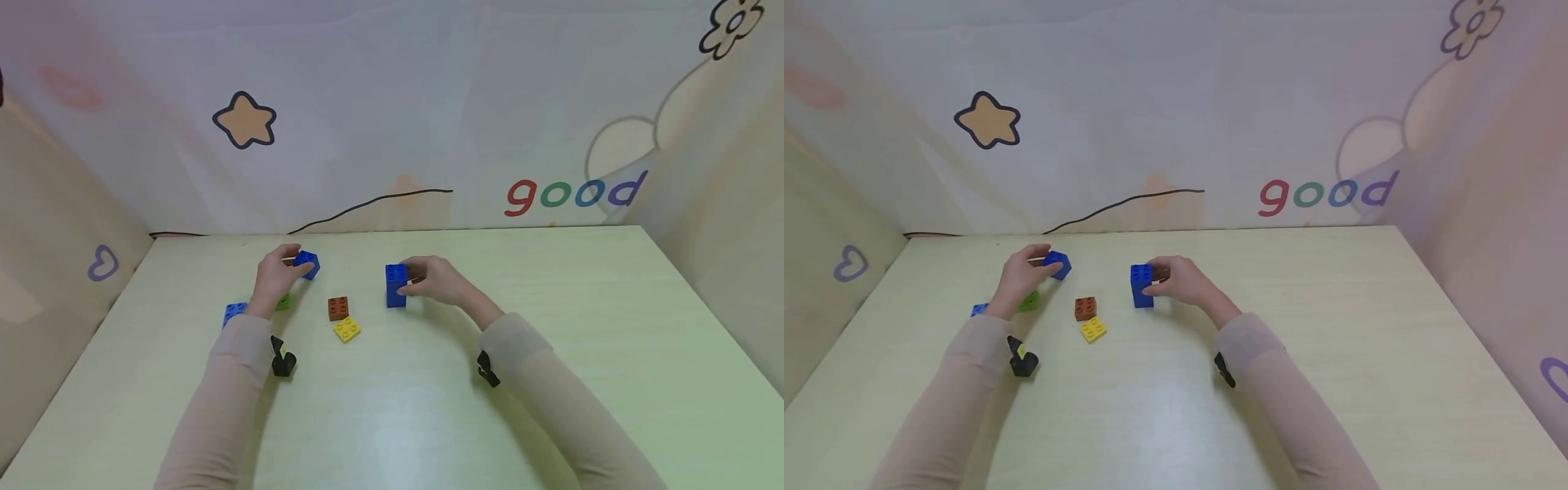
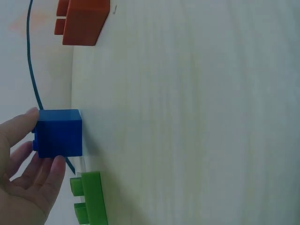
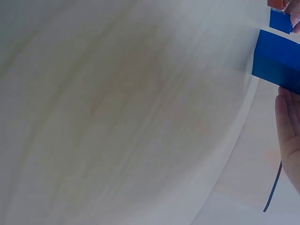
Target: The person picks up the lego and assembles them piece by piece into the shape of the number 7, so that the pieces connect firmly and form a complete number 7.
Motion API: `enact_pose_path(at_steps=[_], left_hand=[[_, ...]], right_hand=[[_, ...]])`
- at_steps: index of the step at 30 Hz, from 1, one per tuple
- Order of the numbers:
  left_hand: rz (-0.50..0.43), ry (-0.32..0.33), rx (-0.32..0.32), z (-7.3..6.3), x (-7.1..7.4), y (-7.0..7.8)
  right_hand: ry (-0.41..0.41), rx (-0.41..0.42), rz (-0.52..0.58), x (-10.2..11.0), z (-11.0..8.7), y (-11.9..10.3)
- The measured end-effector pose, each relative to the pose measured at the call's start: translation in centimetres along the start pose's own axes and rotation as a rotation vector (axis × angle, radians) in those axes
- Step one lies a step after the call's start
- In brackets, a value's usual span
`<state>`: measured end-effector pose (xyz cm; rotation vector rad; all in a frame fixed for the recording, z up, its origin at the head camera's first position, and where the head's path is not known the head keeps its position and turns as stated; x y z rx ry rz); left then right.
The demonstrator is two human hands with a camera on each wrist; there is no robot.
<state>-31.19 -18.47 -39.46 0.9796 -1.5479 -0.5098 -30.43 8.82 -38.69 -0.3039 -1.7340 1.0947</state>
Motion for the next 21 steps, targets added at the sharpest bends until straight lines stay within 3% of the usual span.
enact_pose_path(at_steps=[15, 21], left_hand=[[0.073, 0.000, 0.002, 0.02, -0.16, -0.65], [0.037, -0.019, 0.008, -0.28, -0.13, -0.44]], right_hand=[[0.003, 0.008, 0.006, -0.10, -0.16, -0.34], [0.001, -0.003, 0.029, -0.20, -0.11, 0.08]])
Point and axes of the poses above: each hand's wrist, its own z-axis towards the middle knuckle, its own x-axis out of the back of the hand, y = z × x, the point moved 6 cm from there along z, towards the middle knuckle, and after that the axes turned 7 degrees about x, right-handed, at the moved point
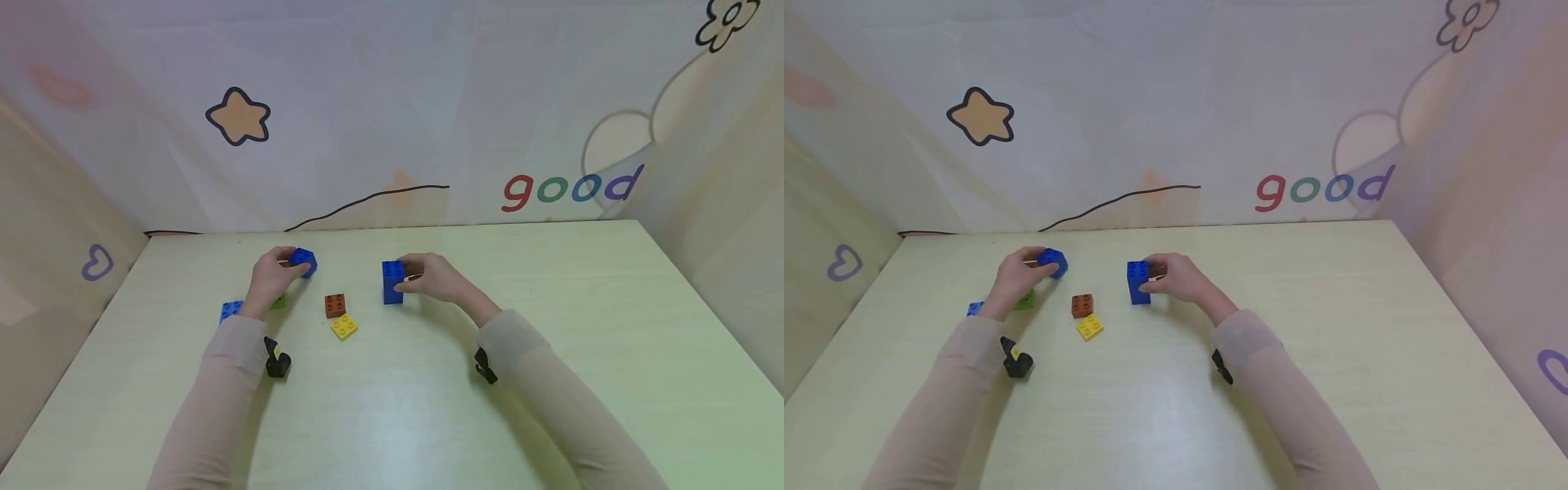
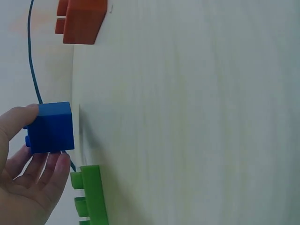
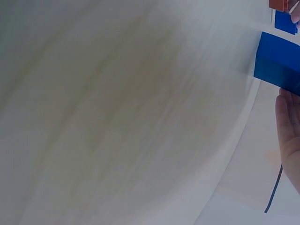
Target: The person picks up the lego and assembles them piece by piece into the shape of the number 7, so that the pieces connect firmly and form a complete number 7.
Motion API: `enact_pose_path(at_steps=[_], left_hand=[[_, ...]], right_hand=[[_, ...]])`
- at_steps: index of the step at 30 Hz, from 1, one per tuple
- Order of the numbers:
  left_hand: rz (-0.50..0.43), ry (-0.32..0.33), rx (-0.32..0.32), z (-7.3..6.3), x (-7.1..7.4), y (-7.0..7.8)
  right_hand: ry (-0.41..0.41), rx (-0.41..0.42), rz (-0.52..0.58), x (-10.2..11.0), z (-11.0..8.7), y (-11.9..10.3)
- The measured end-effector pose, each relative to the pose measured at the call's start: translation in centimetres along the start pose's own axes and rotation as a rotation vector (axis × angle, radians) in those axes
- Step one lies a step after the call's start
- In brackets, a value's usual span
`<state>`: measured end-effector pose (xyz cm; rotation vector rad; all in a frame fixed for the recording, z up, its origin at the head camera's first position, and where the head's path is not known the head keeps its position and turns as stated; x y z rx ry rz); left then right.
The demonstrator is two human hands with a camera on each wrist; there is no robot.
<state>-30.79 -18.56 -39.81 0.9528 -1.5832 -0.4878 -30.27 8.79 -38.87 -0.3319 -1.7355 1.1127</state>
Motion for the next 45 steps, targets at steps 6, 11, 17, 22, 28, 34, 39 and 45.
enact_pose_path(at_steps=[6, 11, 17, 22, 28, 34, 39, 45], left_hand=[[-0.075, -0.013, -0.044, -0.6, 0.3, 0.9], [-0.123, -0.043, -0.122, -1.8, 0.1, 2.8], [-0.165, -0.087, -0.176, -3.2, -0.8, 5.0], [-0.174, -0.136, -0.208, -4.3, -1.9, 6.4], [-0.165, -0.167, -0.268, -5.2, -2.6, 7.6], [-0.144, -0.194, -0.303, -5.7, -3.8, 8.4], [-0.145, -0.217, -0.316, -6.1, -4.8, 9.0], [-0.160, -0.241, -0.349, -6.4, -5.7, 9.7]], right_hand=[[0.001, -0.005, 0.020, -0.1, 0.0, 0.0], [0.004, -0.022, 0.042, -0.1, -0.4, -0.1], [0.008, -0.019, 0.055, -0.2, -0.3, 0.0], [0.012, -0.026, 0.049, -0.2, -0.2, 0.3], [0.009, -0.031, 0.040, -0.2, -0.1, 0.5], [0.003, -0.021, 0.055, -0.2, -0.1, 0.4], [-0.005, -0.015, 0.058, -0.2, -0.2, 0.2], [-0.013, -0.002, 0.052, -0.1, -0.2, 0.2]])
Point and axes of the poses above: each hand's wrist, its own z-axis towards the middle knuckle, its own x-axis out of the back of the hand, y = z × x, the point moved 6 cm from there along z, towards the middle knuckle, and after that the axes turned 7 degrees about x, right-handed, at the moved point
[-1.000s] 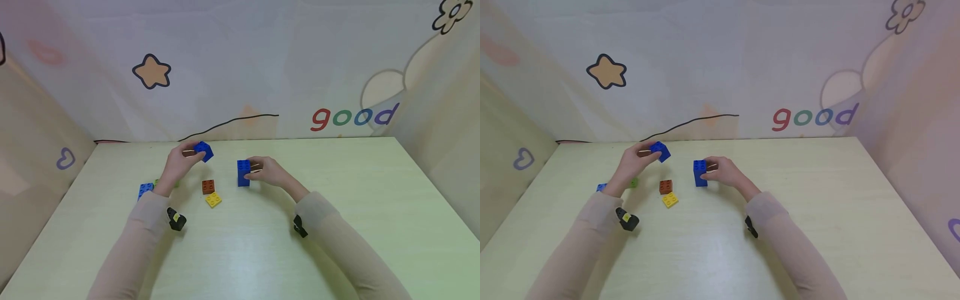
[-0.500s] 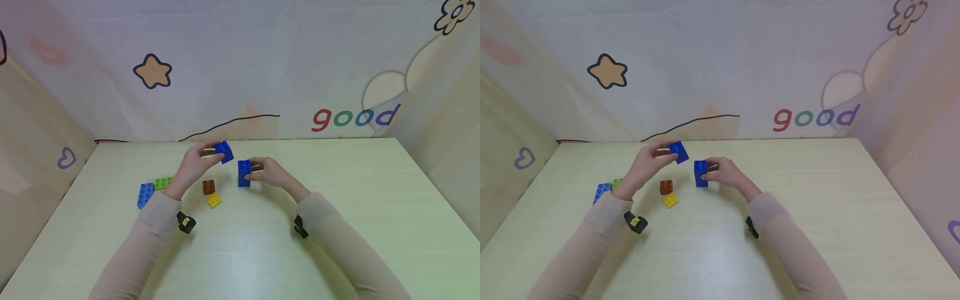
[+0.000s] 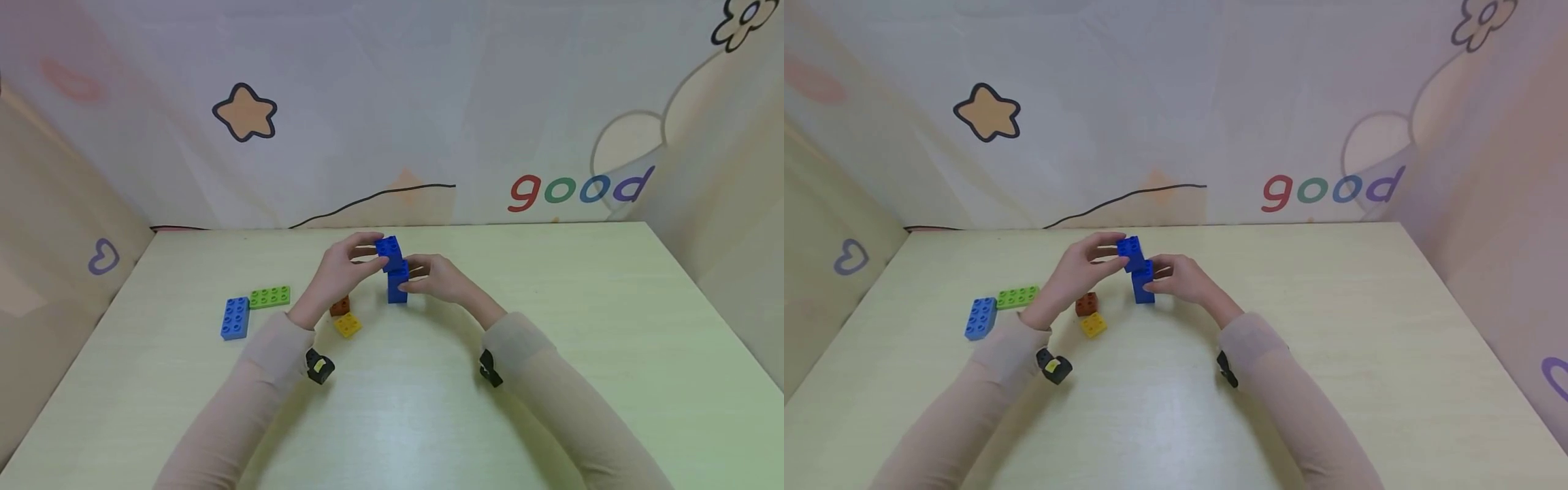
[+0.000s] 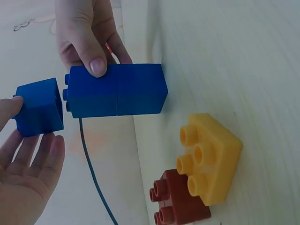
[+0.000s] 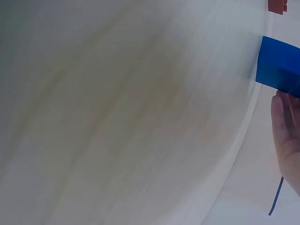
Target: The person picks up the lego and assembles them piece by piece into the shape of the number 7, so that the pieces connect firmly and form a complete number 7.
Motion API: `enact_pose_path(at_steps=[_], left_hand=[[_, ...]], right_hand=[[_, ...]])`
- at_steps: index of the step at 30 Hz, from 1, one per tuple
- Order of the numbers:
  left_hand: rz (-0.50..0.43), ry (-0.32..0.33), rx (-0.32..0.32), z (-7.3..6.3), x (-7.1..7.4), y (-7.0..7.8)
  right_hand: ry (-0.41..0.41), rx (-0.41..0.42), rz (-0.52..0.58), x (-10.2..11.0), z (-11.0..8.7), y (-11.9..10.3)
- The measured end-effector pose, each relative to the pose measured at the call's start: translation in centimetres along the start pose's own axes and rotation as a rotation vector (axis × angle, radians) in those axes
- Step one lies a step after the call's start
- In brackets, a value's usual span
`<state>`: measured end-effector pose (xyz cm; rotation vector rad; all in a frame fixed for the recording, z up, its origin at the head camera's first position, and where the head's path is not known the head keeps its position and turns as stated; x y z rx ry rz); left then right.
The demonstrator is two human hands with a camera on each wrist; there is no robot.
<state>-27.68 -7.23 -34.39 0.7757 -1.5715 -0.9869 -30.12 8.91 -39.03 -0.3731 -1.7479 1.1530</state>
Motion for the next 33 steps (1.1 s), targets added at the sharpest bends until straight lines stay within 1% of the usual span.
enact_pose_path(at_steps=[5, 10, 18, 21, 24, 29, 33], left_hand=[[0.009, -0.016, -0.034, 0.2, -0.6, 0.1], [0.037, -0.032, -0.042, 0.4, -0.9, 0.0], [0.035, -0.045, -0.073, 0.4, -0.9, 0.1], [0.031, -0.047, -0.090, 0.3, -0.9, 0.2], [0.038, -0.045, -0.099, 0.3, -0.9, 0.4], [0.052, -0.042, -0.095, 0.3, -0.8, 0.5], [0.058, -0.040, -0.093, 0.4, -0.8, 0.5]], right_hand=[[0.003, 0.011, 0.008, 0.0, 0.0, 0.0], [0.004, 0.019, 0.011, -0.1, 0.0, -0.1], [-0.004, 0.024, 0.030, -0.1, 0.1, 0.1], [-0.011, 0.047, 0.043, 0.0, -0.1, -0.1], [0.002, 0.078, 0.088, 0.4, -0.3, -0.5], [0.065, 0.115, 0.203, 1.4, -0.7, -1.2], [0.099, 0.136, 0.237, 1.8, -0.8, -1.6]])
Point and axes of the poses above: each hand's wrist, its own z-axis towards the middle knuckle, its own x-axis out of the back of the hand, y = z × x, the point moved 6 cm from there along z, towards the middle knuckle, and after that the axes turned 7 degrees about x, right-handed, at the moved point
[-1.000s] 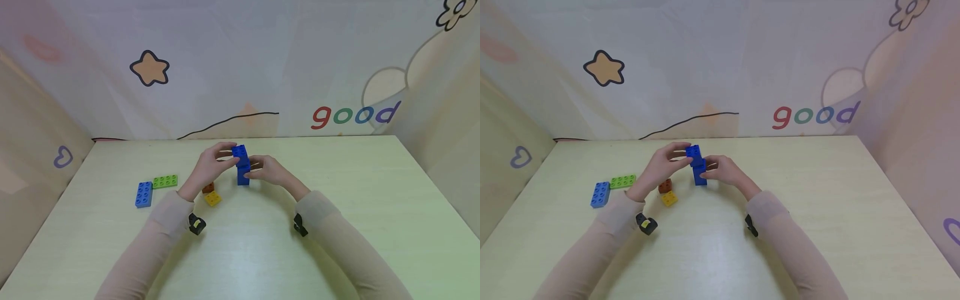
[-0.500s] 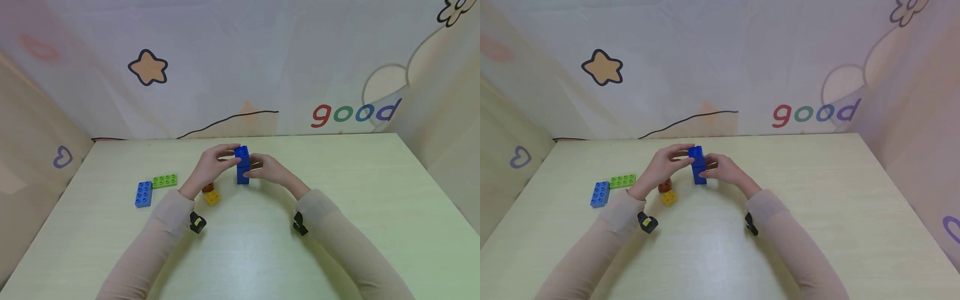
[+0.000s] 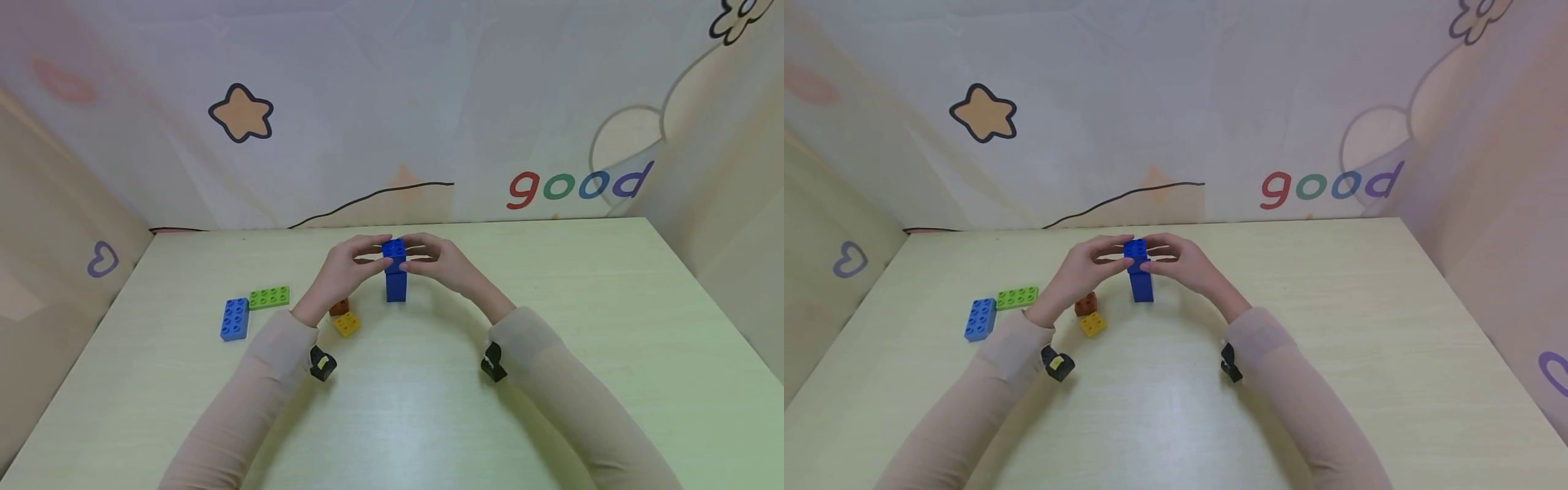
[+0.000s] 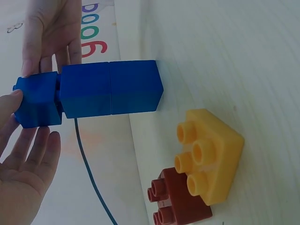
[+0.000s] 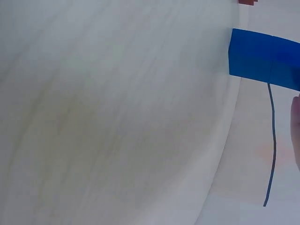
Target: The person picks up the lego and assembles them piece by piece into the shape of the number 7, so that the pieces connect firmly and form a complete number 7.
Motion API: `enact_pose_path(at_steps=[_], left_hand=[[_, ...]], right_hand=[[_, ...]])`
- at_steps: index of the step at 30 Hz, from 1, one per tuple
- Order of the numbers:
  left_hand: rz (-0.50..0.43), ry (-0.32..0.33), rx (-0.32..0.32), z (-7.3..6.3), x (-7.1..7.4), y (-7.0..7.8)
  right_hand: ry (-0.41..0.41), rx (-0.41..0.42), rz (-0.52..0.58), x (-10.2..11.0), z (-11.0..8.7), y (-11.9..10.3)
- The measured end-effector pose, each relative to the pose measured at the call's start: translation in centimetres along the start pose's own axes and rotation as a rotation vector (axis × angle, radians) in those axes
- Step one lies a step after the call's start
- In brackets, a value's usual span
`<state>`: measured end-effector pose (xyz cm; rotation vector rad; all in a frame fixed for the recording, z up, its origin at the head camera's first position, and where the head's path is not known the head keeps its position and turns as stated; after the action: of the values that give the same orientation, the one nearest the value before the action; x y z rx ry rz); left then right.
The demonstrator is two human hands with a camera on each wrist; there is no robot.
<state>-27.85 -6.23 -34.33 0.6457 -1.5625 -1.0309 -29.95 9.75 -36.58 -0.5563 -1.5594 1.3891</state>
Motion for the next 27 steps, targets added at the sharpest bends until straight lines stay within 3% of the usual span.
enact_pose_path(at_steps=[27], left_hand=[[-0.007, -0.025, 0.016, 0.23, -0.31, -0.35]], right_hand=[[0.024, 0.040, -0.057, 0.08, -0.09, -0.51]])
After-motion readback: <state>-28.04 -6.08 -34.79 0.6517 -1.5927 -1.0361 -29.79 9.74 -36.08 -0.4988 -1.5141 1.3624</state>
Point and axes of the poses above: each hand's wrist, its own z-axis towards the middle knuckle, its own x-axis out of the back of the hand, y = z × x, the point moved 6 cm from there along z, towards the middle knuckle, and after that the axes turned 7 degrees about x, right-handed, at the moved point
